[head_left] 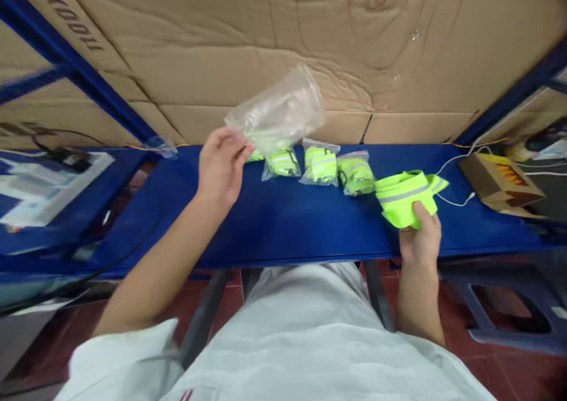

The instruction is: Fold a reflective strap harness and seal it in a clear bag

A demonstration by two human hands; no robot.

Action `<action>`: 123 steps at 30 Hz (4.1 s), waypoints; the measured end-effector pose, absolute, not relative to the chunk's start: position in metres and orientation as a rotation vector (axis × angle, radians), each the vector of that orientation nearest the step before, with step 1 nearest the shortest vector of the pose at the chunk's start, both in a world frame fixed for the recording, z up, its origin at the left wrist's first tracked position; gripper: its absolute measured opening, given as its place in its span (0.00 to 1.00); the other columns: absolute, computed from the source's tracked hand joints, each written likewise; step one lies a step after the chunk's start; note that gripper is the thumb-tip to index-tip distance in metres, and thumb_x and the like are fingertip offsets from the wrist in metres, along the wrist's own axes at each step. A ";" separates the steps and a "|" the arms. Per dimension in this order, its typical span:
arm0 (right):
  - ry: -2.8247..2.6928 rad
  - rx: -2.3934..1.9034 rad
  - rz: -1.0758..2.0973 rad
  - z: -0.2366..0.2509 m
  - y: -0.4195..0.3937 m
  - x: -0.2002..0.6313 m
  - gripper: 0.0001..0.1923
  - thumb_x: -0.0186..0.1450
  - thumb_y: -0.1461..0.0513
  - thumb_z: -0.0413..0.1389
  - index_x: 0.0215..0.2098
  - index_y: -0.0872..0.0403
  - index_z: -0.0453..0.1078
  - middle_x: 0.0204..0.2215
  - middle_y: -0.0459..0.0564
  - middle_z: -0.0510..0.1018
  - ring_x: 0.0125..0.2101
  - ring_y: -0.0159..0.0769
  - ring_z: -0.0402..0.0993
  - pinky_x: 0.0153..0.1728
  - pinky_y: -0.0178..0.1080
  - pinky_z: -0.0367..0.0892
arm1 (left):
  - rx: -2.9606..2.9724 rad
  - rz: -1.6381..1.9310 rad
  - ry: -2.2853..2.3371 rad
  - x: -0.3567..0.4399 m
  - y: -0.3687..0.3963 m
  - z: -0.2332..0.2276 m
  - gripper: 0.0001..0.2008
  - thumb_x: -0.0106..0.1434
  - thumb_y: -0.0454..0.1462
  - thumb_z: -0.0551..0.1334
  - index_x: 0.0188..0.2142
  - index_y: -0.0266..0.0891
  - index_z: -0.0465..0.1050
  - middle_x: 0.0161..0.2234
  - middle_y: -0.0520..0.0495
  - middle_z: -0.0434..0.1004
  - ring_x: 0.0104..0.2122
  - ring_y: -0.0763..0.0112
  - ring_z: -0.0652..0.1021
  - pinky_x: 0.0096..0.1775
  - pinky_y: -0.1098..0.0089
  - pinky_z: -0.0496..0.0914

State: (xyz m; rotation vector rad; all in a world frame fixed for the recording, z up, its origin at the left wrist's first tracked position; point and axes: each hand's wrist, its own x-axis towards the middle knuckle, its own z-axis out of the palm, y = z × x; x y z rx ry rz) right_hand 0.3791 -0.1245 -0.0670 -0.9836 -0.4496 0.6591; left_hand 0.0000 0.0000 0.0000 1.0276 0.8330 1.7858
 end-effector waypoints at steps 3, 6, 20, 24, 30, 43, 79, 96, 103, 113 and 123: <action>-0.528 -1.053 0.752 -0.076 -0.124 0.370 0.27 0.52 0.56 0.76 0.47 0.57 0.80 0.46 0.53 0.86 0.44 0.39 0.84 0.47 0.41 0.79 | 1.141 1.683 0.886 0.015 0.028 0.002 0.25 0.52 0.32 0.75 0.48 0.44 0.70 0.43 0.52 0.78 0.47 0.70 0.81 0.65 0.58 0.70; -0.674 -1.117 0.776 -0.081 -0.127 0.362 0.28 0.54 0.54 0.75 0.50 0.56 0.80 0.46 0.53 0.86 0.45 0.41 0.83 0.49 0.43 0.78 | 1.266 1.436 1.002 0.023 0.042 0.000 0.38 0.50 0.32 0.76 0.60 0.45 0.67 0.58 0.43 0.76 0.60 0.62 0.77 0.68 0.57 0.66; -1.801 -0.988 -0.069 -0.093 -0.166 0.277 0.19 0.68 0.58 0.64 0.55 0.50 0.70 0.41 0.56 0.82 0.40 0.46 0.82 0.37 0.45 0.79 | 0.795 0.766 0.773 0.069 -0.139 -0.029 0.39 0.58 0.52 0.76 0.63 0.48 0.64 0.61 0.39 0.74 0.53 0.55 0.81 0.47 0.58 0.80; -1.821 -0.986 0.130 -0.097 -0.171 0.254 0.39 0.64 0.47 0.67 0.66 0.51 0.59 0.51 0.62 0.78 0.49 0.54 0.81 0.42 0.52 0.81 | 0.818 1.024 0.942 0.082 -0.151 -0.052 0.40 0.54 0.43 0.79 0.62 0.49 0.66 0.58 0.46 0.77 0.54 0.59 0.80 0.53 0.64 0.76; -1.385 -1.098 0.845 -0.072 -0.157 0.267 0.48 0.57 0.48 0.74 0.69 0.50 0.61 0.60 0.61 0.78 0.53 0.50 0.81 0.53 0.51 0.79 | 1.124 0.977 0.947 0.068 -0.153 -0.060 0.37 0.54 0.39 0.78 0.61 0.45 0.69 0.56 0.46 0.78 0.56 0.55 0.78 0.57 0.61 0.73; -0.457 -0.887 1.500 -0.018 -0.121 0.267 0.19 0.65 0.56 0.65 0.52 0.51 0.75 0.45 0.48 0.87 0.44 0.44 0.85 0.42 0.46 0.86 | 1.691 1.423 1.057 0.040 -0.138 -0.081 0.36 0.65 0.39 0.70 0.68 0.55 0.58 0.74 0.40 0.51 0.72 0.50 0.63 0.67 0.47 0.65; -2.589 -1.555 -0.034 -0.034 -0.038 0.384 0.32 0.78 0.47 0.47 0.77 0.44 0.55 0.78 0.58 0.51 0.75 0.62 0.52 0.68 0.66 0.60 | 2.793 0.606 1.479 0.005 -0.119 -0.065 0.15 0.68 0.31 0.57 0.47 0.40 0.81 0.66 0.37 0.74 0.70 0.44 0.69 0.59 0.46 0.72; -2.665 -1.360 -0.035 -0.036 -0.004 0.303 0.23 0.79 0.58 0.46 0.64 0.59 0.72 0.61 0.61 0.79 0.56 0.51 0.79 0.57 0.49 0.71 | 2.724 0.779 1.526 0.005 -0.120 -0.076 0.11 0.69 0.33 0.59 0.48 0.41 0.77 0.64 0.36 0.74 0.68 0.46 0.71 0.60 0.48 0.71; -2.700 -1.202 0.111 -0.028 -0.087 0.295 0.44 0.72 0.38 0.53 0.77 0.53 0.56 0.74 0.64 0.61 0.70 0.61 0.65 0.64 0.63 0.68 | 2.283 1.006 1.665 0.003 -0.119 -0.071 0.14 0.69 0.39 0.63 0.53 0.41 0.70 0.63 0.34 0.69 0.62 0.48 0.75 0.59 0.51 0.73; -2.746 -1.194 0.196 -0.060 -0.132 0.333 0.25 0.79 0.54 0.50 0.72 0.44 0.64 0.72 0.56 0.67 0.69 0.53 0.68 0.63 0.63 0.70 | 2.391 1.400 1.563 -0.018 -0.118 -0.061 0.25 0.70 0.28 0.57 0.64 0.44 0.69 0.71 0.37 0.63 0.73 0.51 0.63 0.71 0.47 0.61; -2.734 -1.493 0.273 -0.045 -0.122 0.408 0.32 0.76 0.68 0.43 0.72 0.36 0.64 0.71 0.51 0.69 0.67 0.51 0.71 0.61 0.60 0.71 | 3.008 0.637 1.531 0.001 -0.114 -0.044 0.10 0.75 0.37 0.59 0.45 0.38 0.80 0.51 0.38 0.84 0.60 0.46 0.79 0.68 0.36 0.58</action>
